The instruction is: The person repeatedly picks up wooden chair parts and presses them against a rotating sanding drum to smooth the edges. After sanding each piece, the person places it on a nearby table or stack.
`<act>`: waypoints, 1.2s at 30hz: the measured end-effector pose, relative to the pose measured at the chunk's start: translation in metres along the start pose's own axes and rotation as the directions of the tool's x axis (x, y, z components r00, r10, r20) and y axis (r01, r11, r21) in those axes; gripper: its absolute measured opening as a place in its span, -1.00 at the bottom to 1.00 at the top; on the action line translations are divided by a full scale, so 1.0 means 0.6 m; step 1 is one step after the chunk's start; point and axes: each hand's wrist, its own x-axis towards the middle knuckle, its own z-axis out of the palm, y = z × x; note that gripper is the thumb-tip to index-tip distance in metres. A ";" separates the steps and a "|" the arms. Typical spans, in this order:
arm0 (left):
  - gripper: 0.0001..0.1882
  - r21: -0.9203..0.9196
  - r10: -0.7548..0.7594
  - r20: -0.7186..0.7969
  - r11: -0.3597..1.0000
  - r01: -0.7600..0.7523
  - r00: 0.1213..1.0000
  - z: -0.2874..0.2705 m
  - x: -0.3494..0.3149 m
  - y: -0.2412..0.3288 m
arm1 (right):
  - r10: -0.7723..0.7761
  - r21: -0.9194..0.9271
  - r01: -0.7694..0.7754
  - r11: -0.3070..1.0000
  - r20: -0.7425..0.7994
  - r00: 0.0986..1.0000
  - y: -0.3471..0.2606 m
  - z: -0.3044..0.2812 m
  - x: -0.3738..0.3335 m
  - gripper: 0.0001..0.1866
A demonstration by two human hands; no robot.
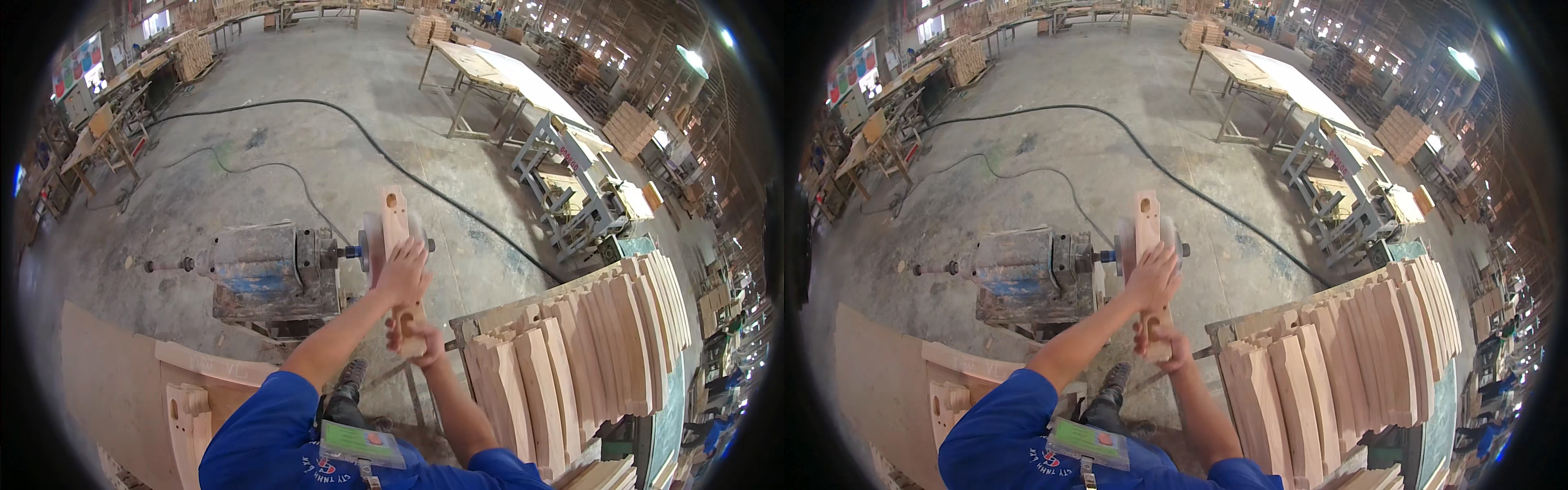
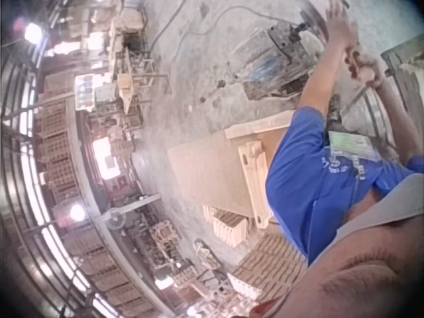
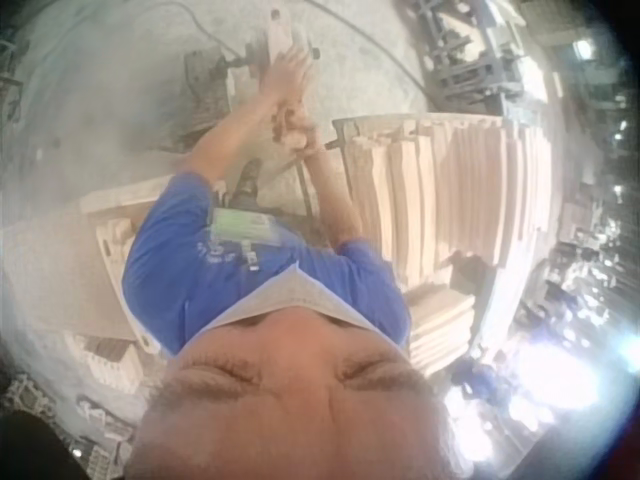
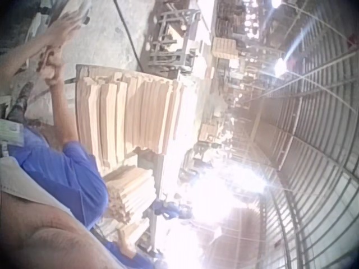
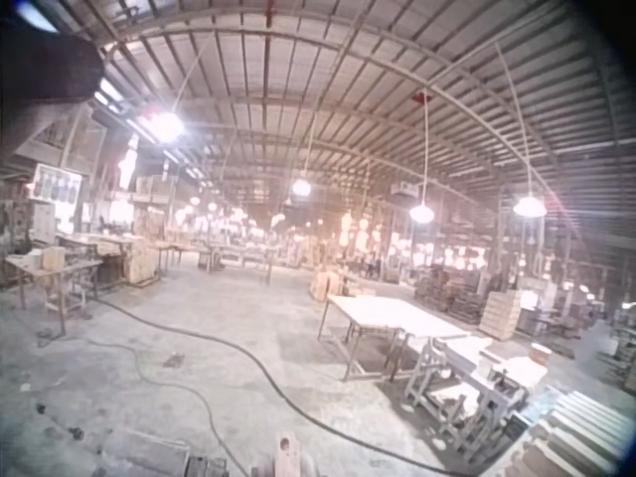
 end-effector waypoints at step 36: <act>-0.61 -0.249 -0.030 -0.187 0.968 -0.018 0.982 0.027 -0.116 0.055 | -0.197 -0.755 -0.402 0.517 -0.562 0.803 0.070 0.039 -0.196 0.10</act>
